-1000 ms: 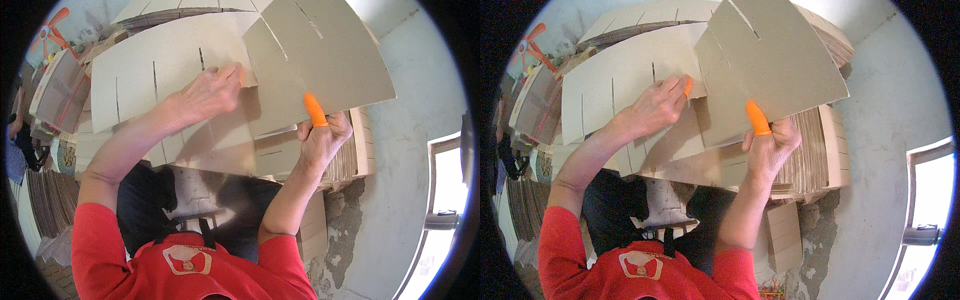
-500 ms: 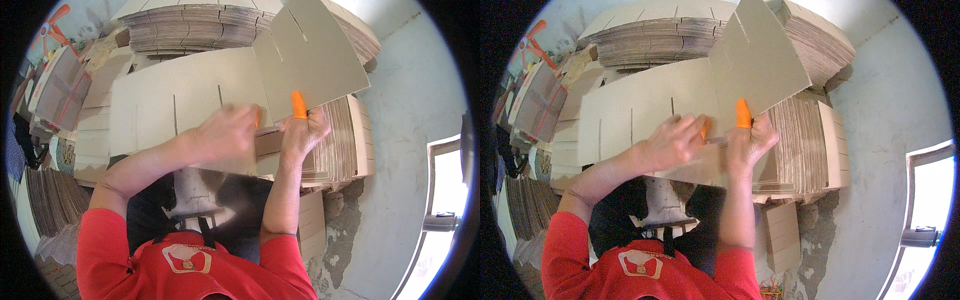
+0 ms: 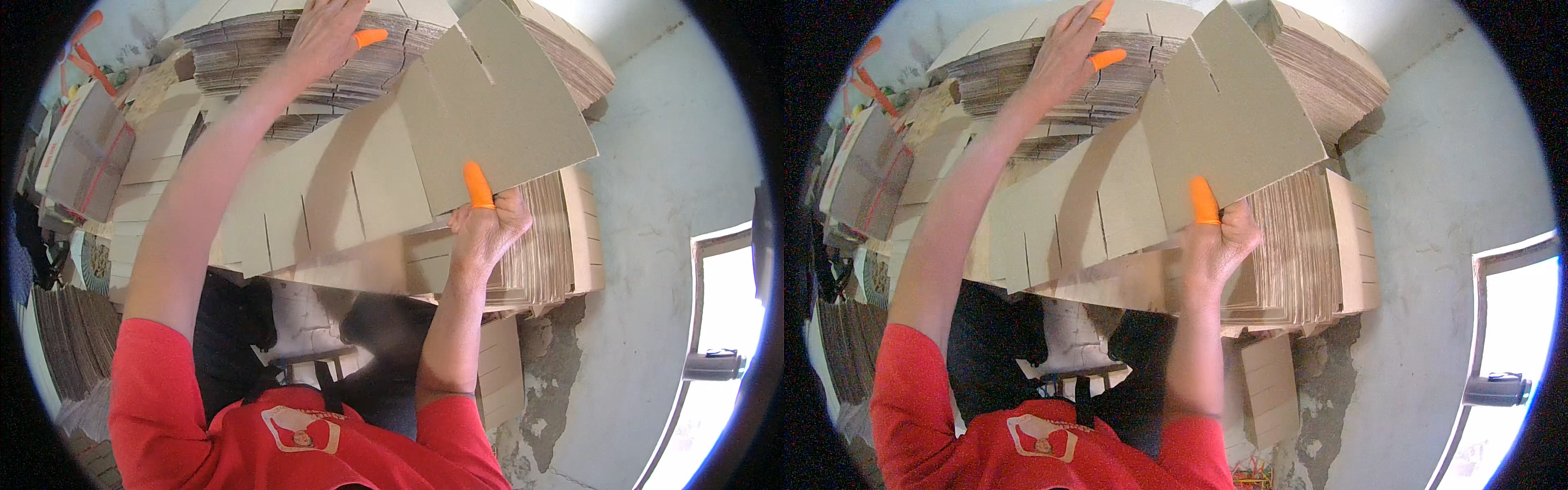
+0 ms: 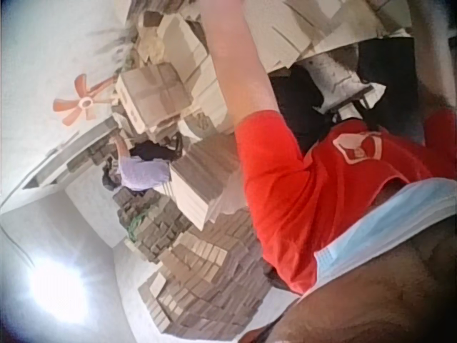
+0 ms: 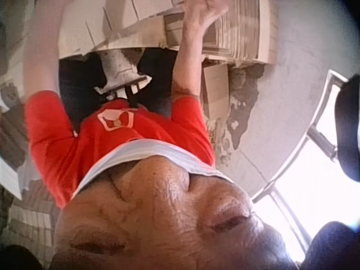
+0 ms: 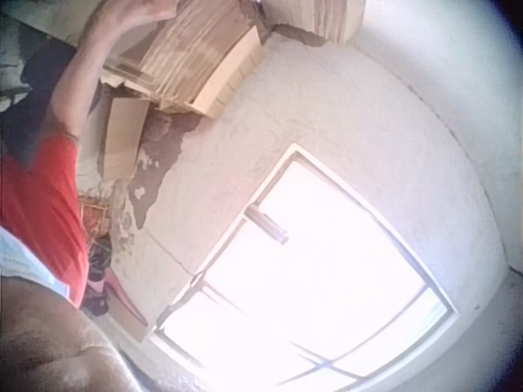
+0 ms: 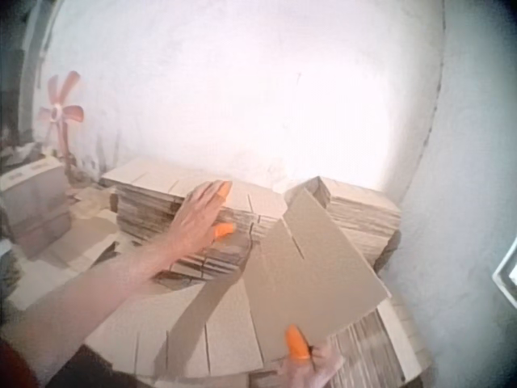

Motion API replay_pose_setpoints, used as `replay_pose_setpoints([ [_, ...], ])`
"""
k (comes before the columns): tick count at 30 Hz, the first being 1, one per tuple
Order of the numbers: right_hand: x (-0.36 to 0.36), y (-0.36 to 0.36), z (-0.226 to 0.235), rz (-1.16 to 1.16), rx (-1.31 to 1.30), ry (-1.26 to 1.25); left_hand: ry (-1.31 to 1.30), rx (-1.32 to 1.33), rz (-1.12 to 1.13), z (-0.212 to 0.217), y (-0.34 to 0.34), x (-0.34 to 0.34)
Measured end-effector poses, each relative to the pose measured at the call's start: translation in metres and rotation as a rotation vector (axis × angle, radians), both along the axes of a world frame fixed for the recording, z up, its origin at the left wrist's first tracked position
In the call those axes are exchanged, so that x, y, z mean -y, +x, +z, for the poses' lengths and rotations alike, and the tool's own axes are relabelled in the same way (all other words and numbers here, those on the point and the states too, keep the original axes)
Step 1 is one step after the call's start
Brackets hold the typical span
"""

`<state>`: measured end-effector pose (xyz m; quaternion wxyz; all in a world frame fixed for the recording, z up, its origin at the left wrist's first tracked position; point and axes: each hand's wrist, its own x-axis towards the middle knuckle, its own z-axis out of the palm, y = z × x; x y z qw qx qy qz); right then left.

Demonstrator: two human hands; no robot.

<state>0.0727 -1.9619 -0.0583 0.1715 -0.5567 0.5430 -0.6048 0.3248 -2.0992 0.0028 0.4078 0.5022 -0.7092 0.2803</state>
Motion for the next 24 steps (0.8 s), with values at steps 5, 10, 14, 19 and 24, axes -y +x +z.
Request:
replay_pose_setpoints([
  [5,0.005,0.004,-0.002,-0.005,0.077,-0.023,0.305,0.368,0.095,-0.002,0.021,0.035],
  [10,0.003,0.007,0.001,0.018,0.051,-0.014,0.223,0.245,0.018,-0.002,0.031,0.063],
  [14,0.004,-0.005,-0.011,0.000,-0.017,-0.004,0.022,0.341,-0.020,-0.003,0.023,0.054],
  [19,0.001,0.009,0.002,0.020,0.027,-0.070,0.206,0.553,0.017,0.001,0.022,0.040],
  [24,-0.002,0.010,0.004,0.009,0.051,-0.010,0.096,0.670,-0.039,-0.010,0.004,0.013],
])
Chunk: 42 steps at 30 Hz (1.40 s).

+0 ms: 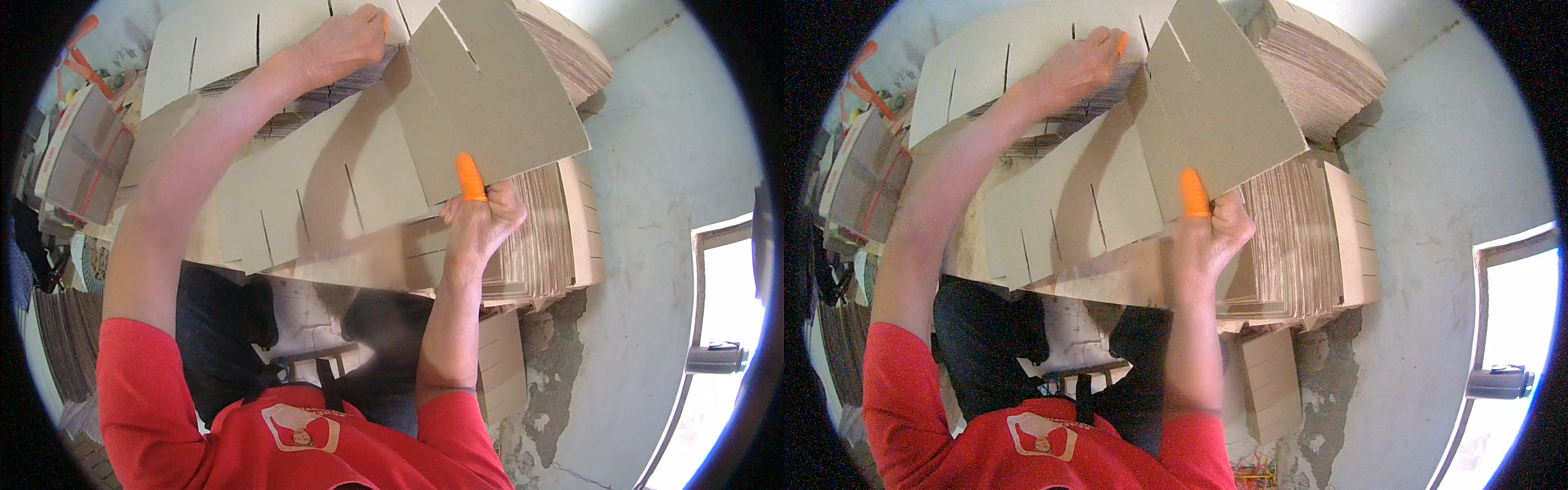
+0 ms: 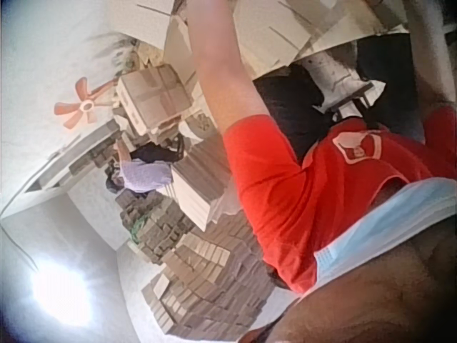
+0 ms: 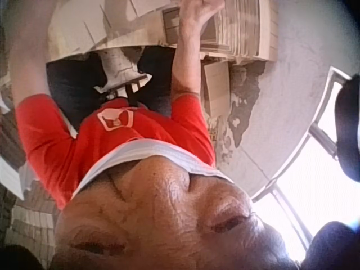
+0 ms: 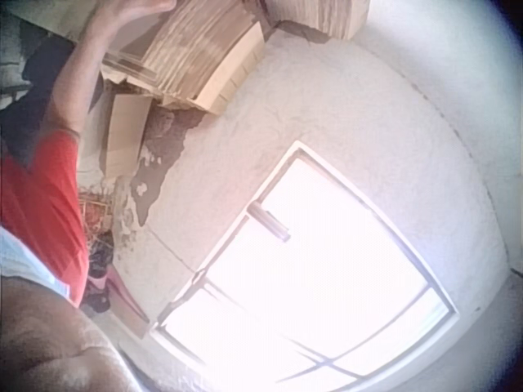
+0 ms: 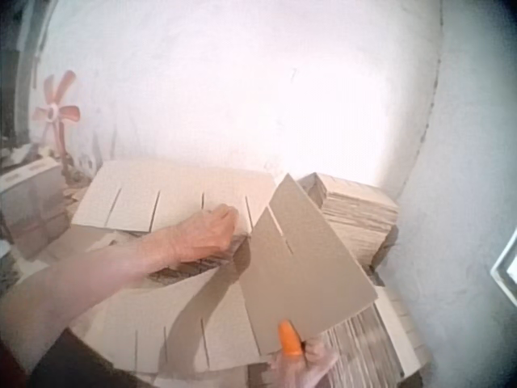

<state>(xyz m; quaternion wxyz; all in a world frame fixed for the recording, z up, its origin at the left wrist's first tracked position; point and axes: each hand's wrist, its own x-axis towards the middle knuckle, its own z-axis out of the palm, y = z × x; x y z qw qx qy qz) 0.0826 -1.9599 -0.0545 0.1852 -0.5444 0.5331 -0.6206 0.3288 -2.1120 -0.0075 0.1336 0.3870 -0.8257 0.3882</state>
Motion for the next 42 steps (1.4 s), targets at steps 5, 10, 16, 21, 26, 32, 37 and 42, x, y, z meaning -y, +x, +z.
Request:
replay_pose_setpoints([
  [5,0.001,0.000,-0.004,0.029,0.028,-0.037,0.050,-0.039,0.029,-0.007,-0.004,-0.019],
  [10,0.003,-0.006,-0.008,0.063,-0.015,-0.027,0.111,0.079,0.044,-0.006,-0.017,-0.049],
  [16,-0.001,0.005,0.002,0.096,0.007,-0.022,0.090,0.083,-0.065,-0.010,-0.025,-0.079],
  [21,0.000,0.005,0.009,0.088,-0.120,-0.038,0.089,0.115,-0.162,-0.013,-0.039,-0.111],
  [26,-0.013,-0.002,0.031,0.096,-0.234,0.024,0.188,0.196,-0.131,-0.014,-0.041,-0.128],
  [32,-0.003,0.006,0.002,0.053,-0.218,-0.058,0.320,-0.089,-0.309,-0.038,-0.071,-0.184],
  [37,-0.005,0.003,0.002,0.068,-0.053,0.076,0.223,-0.600,-0.359,-0.008,-0.040,-0.122],
  [42,-0.004,0.015,0.007,0.080,-0.041,-0.029,-0.169,-0.392,0.157,0.001,0.004,0.018],
])
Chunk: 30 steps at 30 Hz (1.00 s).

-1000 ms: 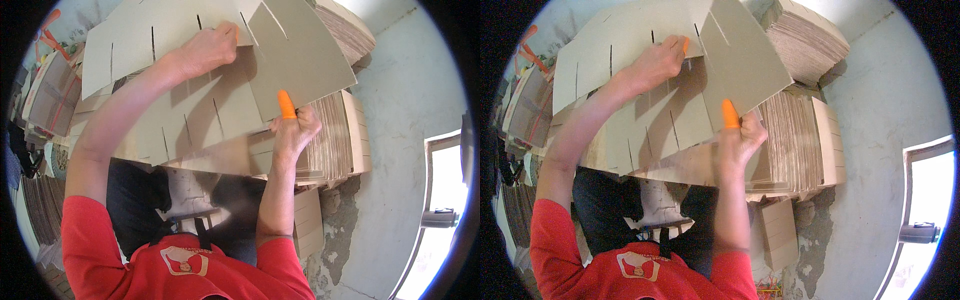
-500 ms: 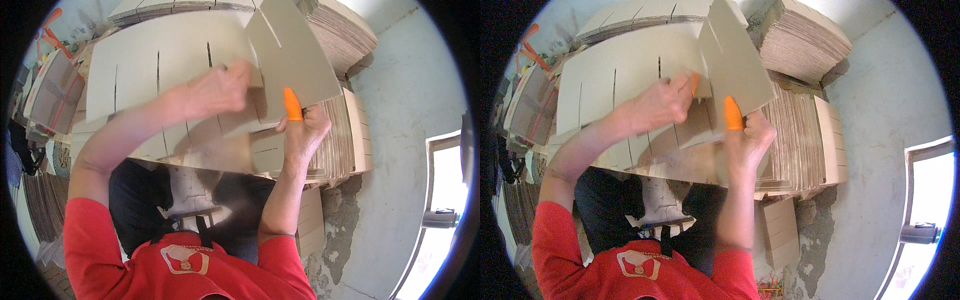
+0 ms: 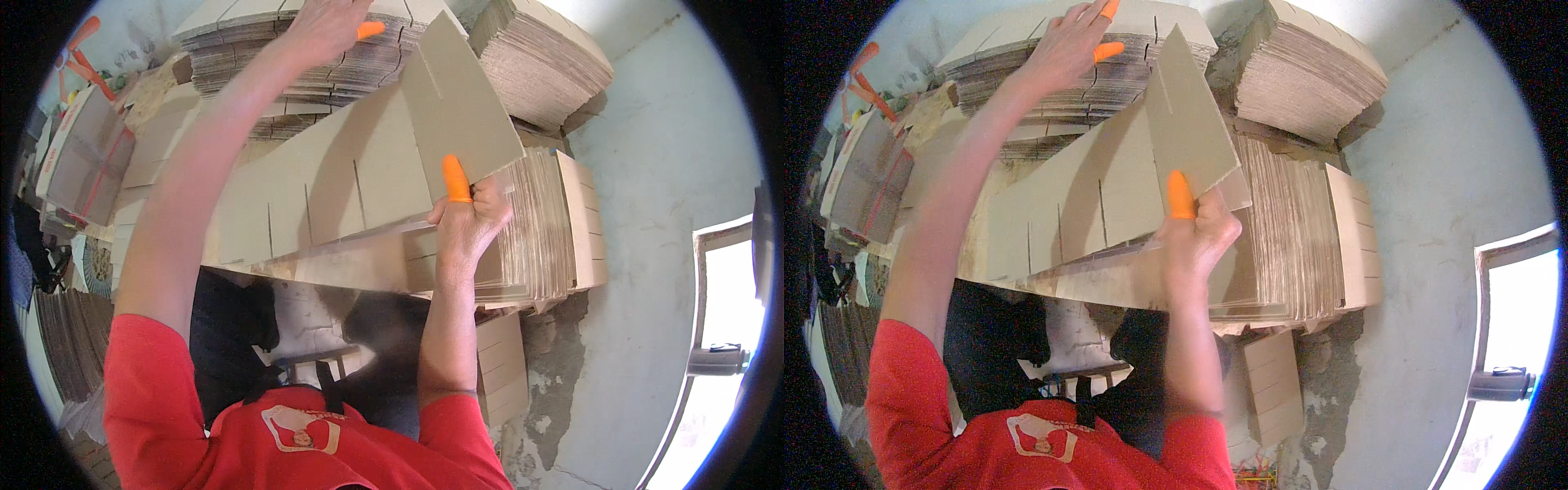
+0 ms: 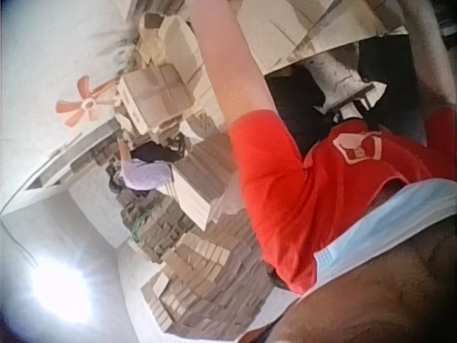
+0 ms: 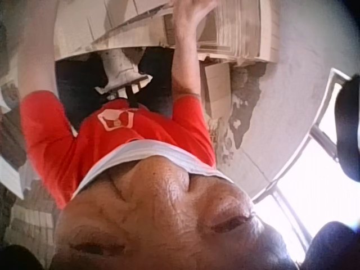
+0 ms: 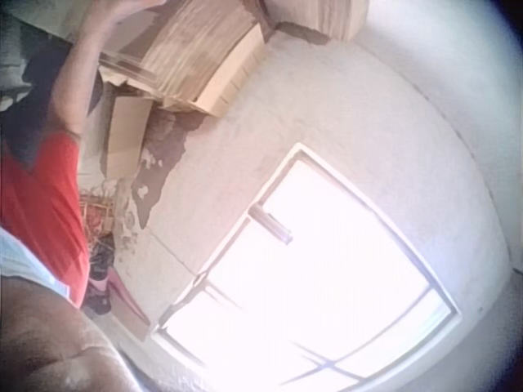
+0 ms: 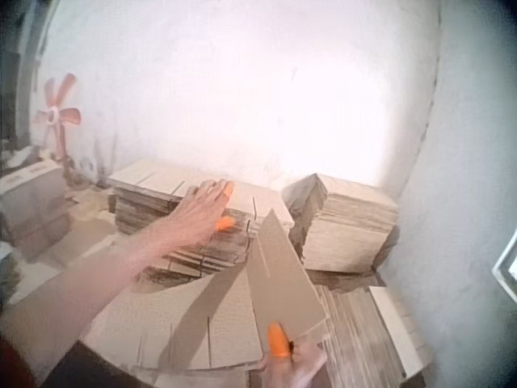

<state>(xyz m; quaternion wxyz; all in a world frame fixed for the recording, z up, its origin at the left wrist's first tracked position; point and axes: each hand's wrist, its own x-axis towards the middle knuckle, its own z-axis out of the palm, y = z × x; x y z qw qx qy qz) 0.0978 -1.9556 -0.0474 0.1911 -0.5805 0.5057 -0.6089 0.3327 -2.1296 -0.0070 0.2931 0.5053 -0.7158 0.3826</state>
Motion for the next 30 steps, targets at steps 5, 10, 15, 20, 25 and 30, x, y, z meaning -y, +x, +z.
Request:
replay_pose_setpoints([
  [5,-0.003,0.001,0.000,-0.007,0.022,0.061,0.132,0.132,-0.176,-0.002,0.030,0.043],
  [10,0.002,-0.006,-0.010,-0.027,-0.019,0.036,0.147,0.076,-0.160,0.008,0.011,0.032],
  [15,-0.001,-0.004,-0.003,-0.007,0.004,0.025,0.118,0.044,-0.417,0.024,0.014,0.023],
  [20,-0.003,-0.002,0.000,0.001,0.036,0.046,-0.061,0.108,-0.273,0.028,0.014,0.017],
  [25,0.001,-0.009,-0.009,-0.036,0.008,-0.003,0.052,0.259,-0.250,0.023,-0.002,-0.007],
  [30,0.002,-0.006,-0.010,-0.017,0.058,0.018,0.201,0.303,-0.110,0.000,-0.002,-0.016],
])
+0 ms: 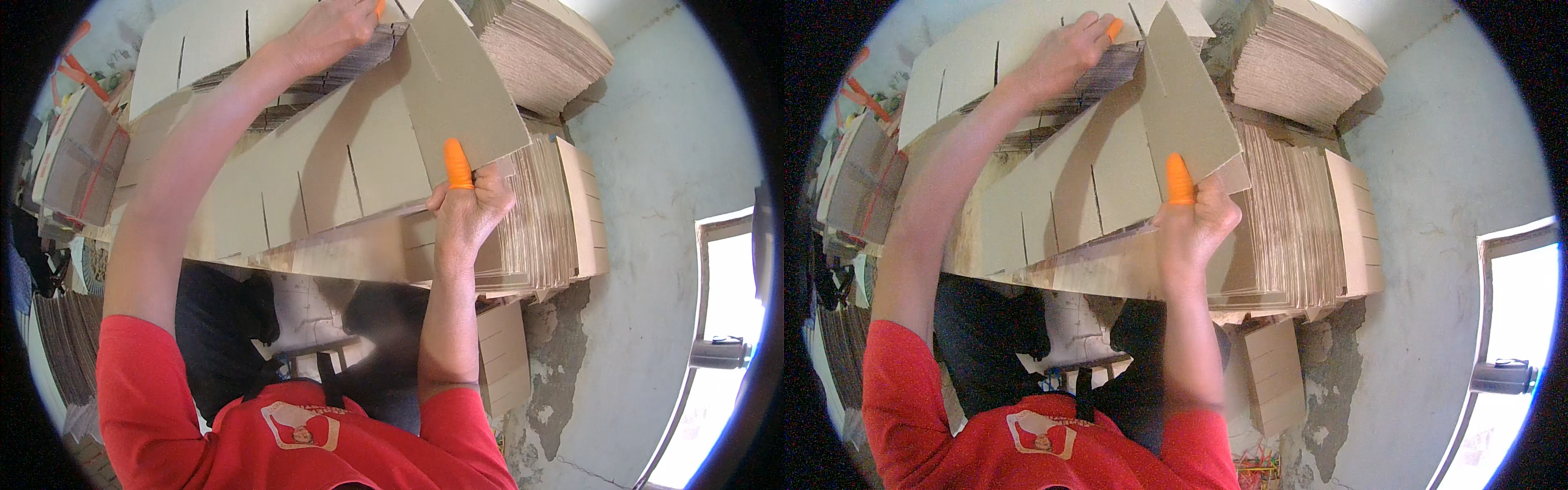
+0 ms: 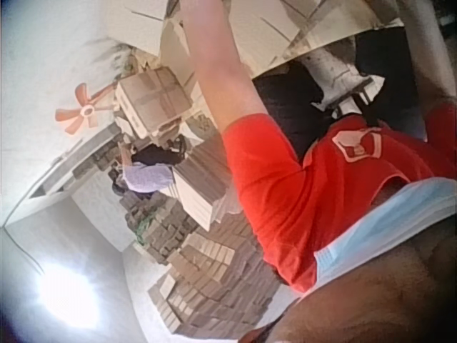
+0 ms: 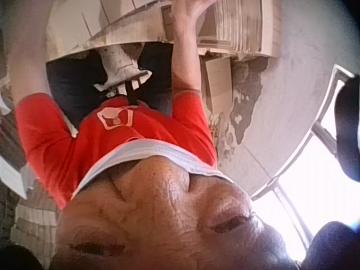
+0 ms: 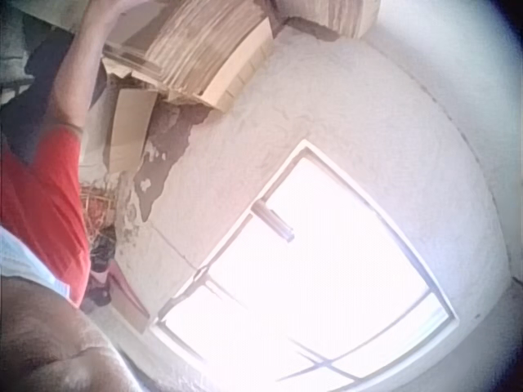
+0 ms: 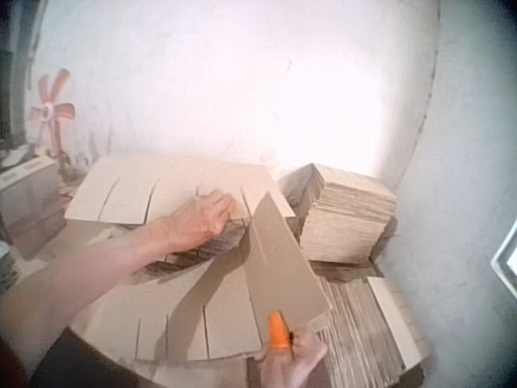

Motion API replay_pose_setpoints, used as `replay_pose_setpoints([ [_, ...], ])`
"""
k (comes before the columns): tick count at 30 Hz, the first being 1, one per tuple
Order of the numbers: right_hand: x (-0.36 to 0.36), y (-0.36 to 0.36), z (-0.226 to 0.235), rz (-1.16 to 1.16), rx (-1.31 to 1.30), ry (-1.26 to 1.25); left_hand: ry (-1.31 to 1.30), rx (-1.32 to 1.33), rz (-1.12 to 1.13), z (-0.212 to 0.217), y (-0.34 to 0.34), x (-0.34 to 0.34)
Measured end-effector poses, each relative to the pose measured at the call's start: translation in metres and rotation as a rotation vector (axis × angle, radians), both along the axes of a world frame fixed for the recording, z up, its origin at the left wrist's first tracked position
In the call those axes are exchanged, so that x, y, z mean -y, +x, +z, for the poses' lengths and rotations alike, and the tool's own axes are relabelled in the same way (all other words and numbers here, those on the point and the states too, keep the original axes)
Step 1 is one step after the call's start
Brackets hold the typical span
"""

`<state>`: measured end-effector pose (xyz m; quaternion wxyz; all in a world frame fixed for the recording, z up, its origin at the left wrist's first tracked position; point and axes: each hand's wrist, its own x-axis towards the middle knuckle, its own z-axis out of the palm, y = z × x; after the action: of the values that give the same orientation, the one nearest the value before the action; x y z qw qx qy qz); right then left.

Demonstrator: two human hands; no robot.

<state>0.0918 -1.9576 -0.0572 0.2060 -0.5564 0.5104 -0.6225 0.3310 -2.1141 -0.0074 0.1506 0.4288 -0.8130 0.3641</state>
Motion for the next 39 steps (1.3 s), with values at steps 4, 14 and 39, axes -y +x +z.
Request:
replay_pose_setpoints([
  [4,-0.003,0.005,0.008,0.013,0.003,0.019,-0.175,-0.044,-0.110,-0.002,0.006,-0.002],
  [14,-0.001,0.007,0.002,0.011,-0.148,-0.077,-0.088,0.018,-0.227,-0.006,-0.013,-0.045],
  [39,0.063,0.072,0.058,0.219,-1.000,-0.128,0.704,-0.561,0.141,-0.025,0.059,-0.233],
])
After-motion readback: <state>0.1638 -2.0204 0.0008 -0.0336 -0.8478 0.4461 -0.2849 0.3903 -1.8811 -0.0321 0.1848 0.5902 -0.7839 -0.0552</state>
